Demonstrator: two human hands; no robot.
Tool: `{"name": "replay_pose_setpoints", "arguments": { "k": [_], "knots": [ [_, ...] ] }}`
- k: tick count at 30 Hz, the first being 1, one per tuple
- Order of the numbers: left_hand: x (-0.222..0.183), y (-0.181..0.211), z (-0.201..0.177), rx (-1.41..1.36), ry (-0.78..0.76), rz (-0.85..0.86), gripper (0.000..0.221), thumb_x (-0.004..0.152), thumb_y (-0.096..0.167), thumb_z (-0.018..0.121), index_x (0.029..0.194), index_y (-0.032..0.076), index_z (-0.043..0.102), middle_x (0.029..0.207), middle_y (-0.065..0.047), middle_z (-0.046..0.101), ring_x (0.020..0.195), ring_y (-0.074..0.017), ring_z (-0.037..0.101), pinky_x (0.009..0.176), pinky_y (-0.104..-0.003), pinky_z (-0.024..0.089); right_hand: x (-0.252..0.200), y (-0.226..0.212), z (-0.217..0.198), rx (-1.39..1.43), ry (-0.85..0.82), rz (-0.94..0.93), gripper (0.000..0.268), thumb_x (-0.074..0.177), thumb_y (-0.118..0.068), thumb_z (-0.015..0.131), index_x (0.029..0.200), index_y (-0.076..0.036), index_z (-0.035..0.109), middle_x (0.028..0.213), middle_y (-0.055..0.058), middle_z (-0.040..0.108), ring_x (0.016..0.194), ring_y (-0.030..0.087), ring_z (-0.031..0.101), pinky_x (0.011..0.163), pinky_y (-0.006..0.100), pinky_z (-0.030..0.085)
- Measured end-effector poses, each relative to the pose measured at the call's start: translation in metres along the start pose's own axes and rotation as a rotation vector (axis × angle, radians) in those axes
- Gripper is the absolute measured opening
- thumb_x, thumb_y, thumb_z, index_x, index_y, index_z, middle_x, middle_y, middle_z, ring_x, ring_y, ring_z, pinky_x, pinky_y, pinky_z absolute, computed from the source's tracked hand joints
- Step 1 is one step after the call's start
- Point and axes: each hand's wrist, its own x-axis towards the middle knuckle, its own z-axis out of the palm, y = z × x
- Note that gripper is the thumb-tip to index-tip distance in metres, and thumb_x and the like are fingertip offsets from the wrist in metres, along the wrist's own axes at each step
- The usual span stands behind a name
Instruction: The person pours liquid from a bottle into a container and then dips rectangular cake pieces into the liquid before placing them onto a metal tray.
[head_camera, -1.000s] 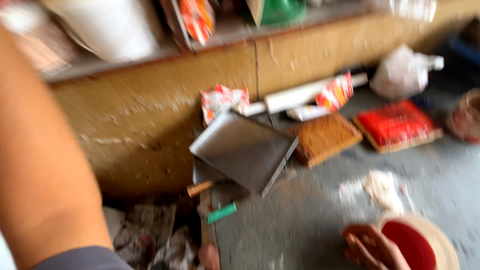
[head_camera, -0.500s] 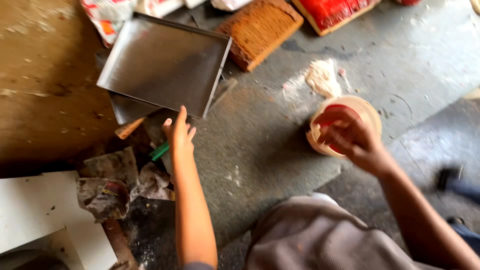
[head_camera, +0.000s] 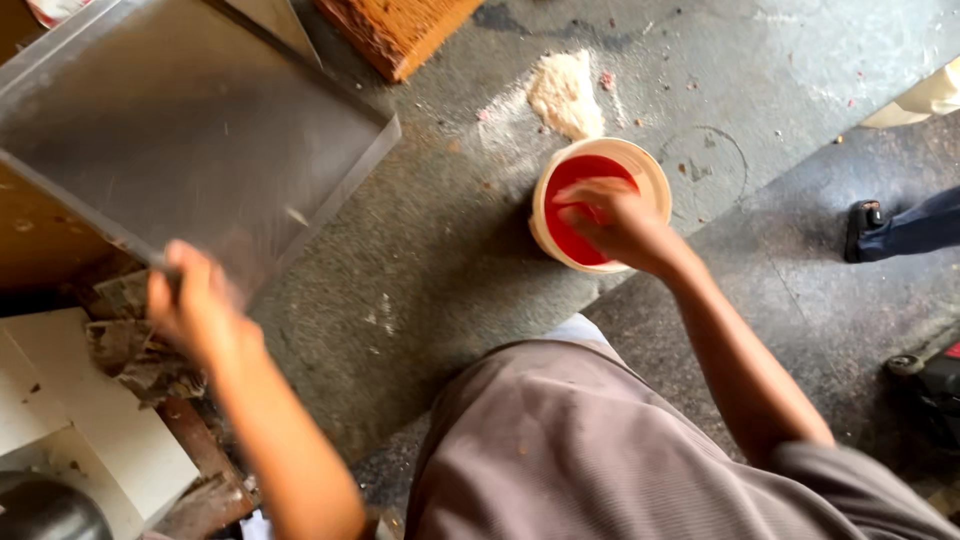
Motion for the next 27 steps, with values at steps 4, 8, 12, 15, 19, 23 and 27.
{"name": "replay_pose_setpoints", "arguments": {
  "k": [4,8,12,15,19,23,27],
  "knots": [
    [-0.067,-0.005,-0.088,0.048,-0.186,0.085,0.017,0.112,0.011,0.069,0.098,0.005,0.062,0.089,0.006,0.059,0.088,-0.0054,0.056,0.081,-0.023,0.046,0.038,0.020,0.026,-0.250,-0.276,-0.186,0.038,0.090,-0.024,0.068,0.121,-0.002,0.067,0.131,0.019,0.061,0.128,0.039,0.054,0.105,0.049,0.047],
    [-0.122,-0.027,-0.129,0.264,-0.091,-0.018,0.016,0.107,0.018,0.071,0.097,0.008,0.064,0.083,0.009,0.056,0.073,-0.0023,0.047,0.064,-0.022,0.035,0.046,0.038,0.027,-0.442,-0.500,-0.047,0.036,0.084,-0.016,0.063,0.113,0.007,0.062,0.132,0.023,0.055,0.117,0.040,0.059,0.097,0.049,0.054],
    [-0.160,-0.057,-0.119,0.367,-0.169,-0.048,0.012,0.100,0.019,0.072,0.103,0.008,0.069,0.078,0.012,0.052,0.067,0.0001,0.041,0.059,-0.021,0.030,0.034,0.060,0.022,-0.447,-0.443,-0.086,0.052,0.074,-0.015,0.068,0.118,0.010,0.058,0.129,0.030,0.053,0.114,0.044,0.058,0.096,0.051,0.052],
    [-0.184,-0.079,-0.100,0.432,-0.228,-0.062,0.020,0.102,0.024,0.070,0.097,0.005,0.067,0.070,0.011,0.047,0.061,-0.0004,0.037,0.053,-0.023,0.024,0.025,0.073,0.033,-0.475,-0.488,-0.029,0.054,0.076,-0.019,0.070,0.117,0.013,0.057,0.123,0.032,0.057,0.112,0.046,0.060,0.099,0.049,0.052],
    [-0.208,-0.113,-0.082,0.446,-0.266,-0.085,0.026,0.102,0.031,0.068,0.096,0.006,0.067,0.064,0.012,0.045,0.056,-0.0003,0.036,0.050,-0.024,0.023,0.021,0.080,0.054,-0.405,-0.557,0.037,0.050,0.080,-0.019,0.065,0.115,0.017,0.059,0.116,0.035,0.063,0.109,0.045,0.065,0.098,0.047,0.055],
    [-0.222,-0.128,-0.072,0.531,-0.299,-0.081,0.039,0.106,0.033,0.071,0.087,0.002,0.058,0.064,0.008,0.044,0.059,-0.0012,0.037,0.050,-0.026,0.024,0.027,0.078,0.070,-0.177,-0.566,0.060,0.043,0.091,-0.022,0.059,0.112,0.016,0.062,0.111,0.037,0.066,0.108,0.046,0.066,0.097,0.051,0.052],
    [-0.228,-0.101,-0.055,0.874,-0.333,-0.068,0.039,0.095,0.039,0.076,0.095,0.000,0.070,0.061,-0.003,0.055,0.056,-0.0108,0.047,0.051,-0.029,0.034,0.041,0.079,0.076,-0.011,-0.618,0.056,0.036,0.092,-0.022,0.055,0.108,0.008,0.068,0.106,0.033,0.070,0.104,0.045,0.068,0.093,0.051,0.053]
  ]
}}
